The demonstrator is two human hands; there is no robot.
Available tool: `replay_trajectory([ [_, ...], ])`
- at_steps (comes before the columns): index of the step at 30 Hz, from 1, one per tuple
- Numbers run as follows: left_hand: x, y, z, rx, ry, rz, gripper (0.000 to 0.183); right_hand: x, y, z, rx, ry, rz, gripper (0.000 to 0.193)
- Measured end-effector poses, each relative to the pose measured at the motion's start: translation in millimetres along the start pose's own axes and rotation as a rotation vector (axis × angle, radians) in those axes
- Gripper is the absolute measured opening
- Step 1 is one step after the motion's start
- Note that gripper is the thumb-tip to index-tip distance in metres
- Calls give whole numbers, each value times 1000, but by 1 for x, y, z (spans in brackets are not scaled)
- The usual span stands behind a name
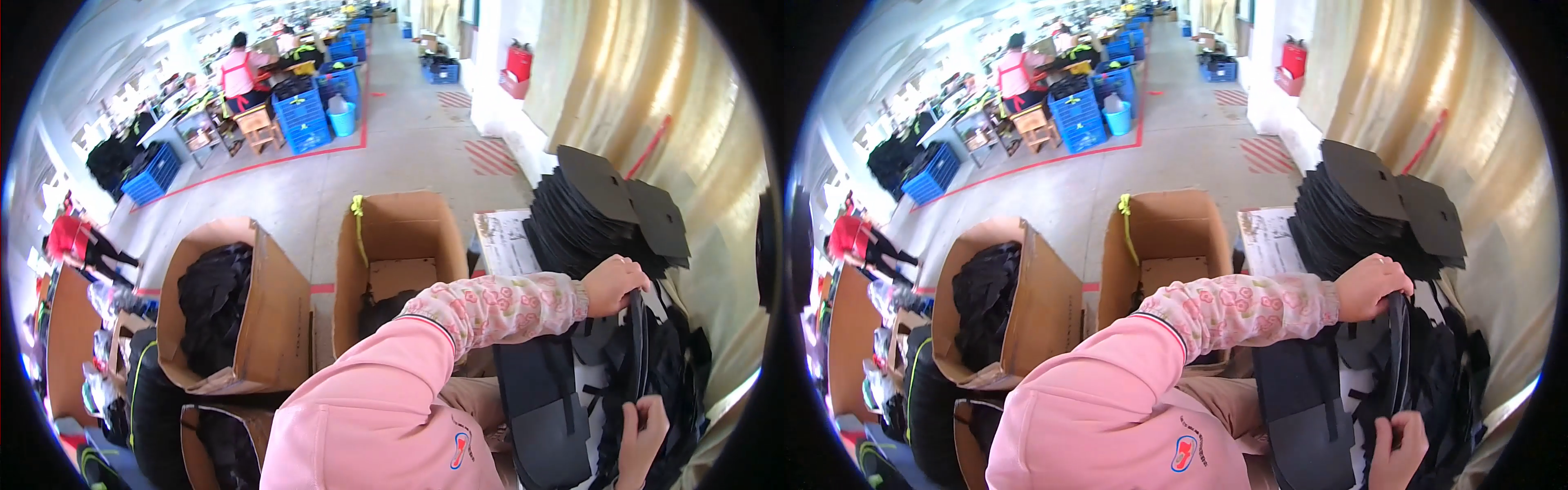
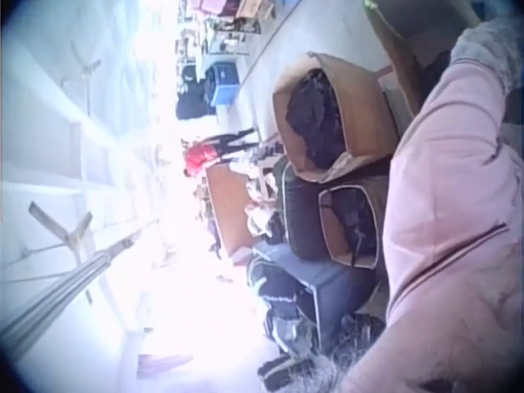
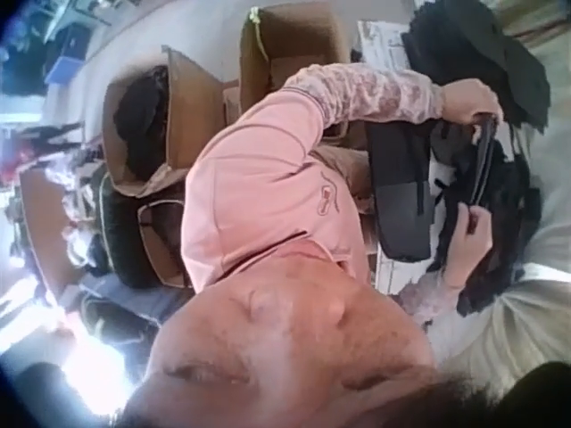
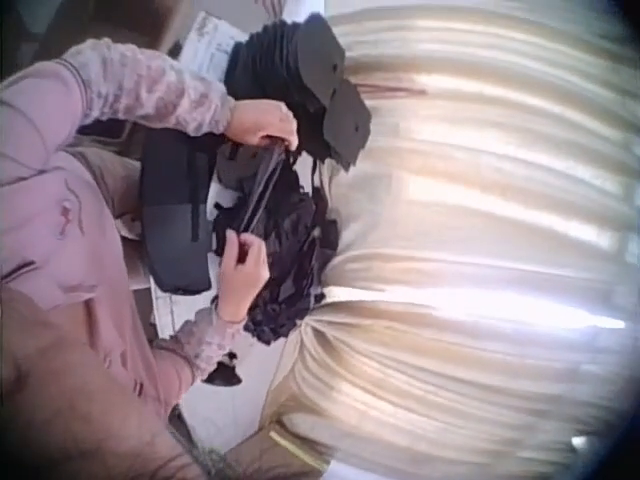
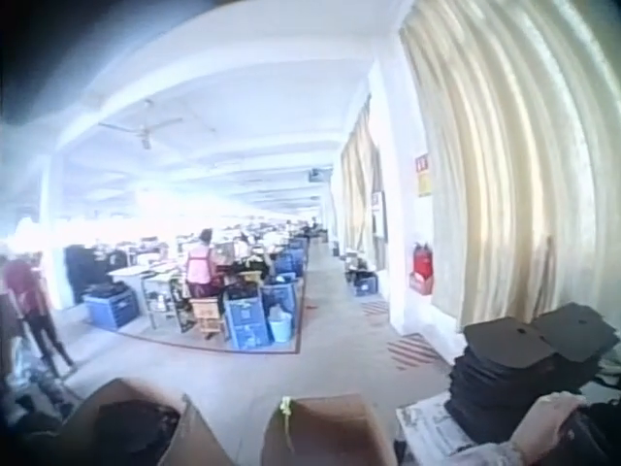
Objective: The recorder is inspecting, folding, and sorting black fabric/foam components and placing them into cardboard boxes at a factory workstation.
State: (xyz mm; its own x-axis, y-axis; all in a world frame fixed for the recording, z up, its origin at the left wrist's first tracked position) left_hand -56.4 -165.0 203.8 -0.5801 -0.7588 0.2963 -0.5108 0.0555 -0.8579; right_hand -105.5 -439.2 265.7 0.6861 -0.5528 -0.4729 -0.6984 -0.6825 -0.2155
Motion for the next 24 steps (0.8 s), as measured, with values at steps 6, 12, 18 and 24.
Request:
replay_trajectory([
  [6, -43, 28, -60, -137, -96, -56, 26, -39, 3, -1, -409, -181, -212, 24],
  [12, -76, 56, -112, -455, -55, -163, 28, -6, 29, 2, -668, -309, 50, 21],
  [18, -106, 58, -128, -939, 106, -194, 30, 23, 71, -1, -643, -350, 158, 18],
  [24, -118, 62, -148, -1272, 67, -431, 28, 74, 94, 22, -558, -570, 278, 23],
])
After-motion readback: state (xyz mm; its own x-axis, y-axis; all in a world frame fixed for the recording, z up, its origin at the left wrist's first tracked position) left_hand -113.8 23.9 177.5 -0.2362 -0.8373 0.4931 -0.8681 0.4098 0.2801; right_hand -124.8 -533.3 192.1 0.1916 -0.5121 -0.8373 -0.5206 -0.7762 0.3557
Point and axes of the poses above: each hand's wrist, its own y-axis away from the middle knuckle, its own z-axis out of the palm, x = y × z, the point moved 2 cm from there along -y, towards the middle knuckle, and after that the axes turned 5 degrees about -x, right-handed, at the moved point
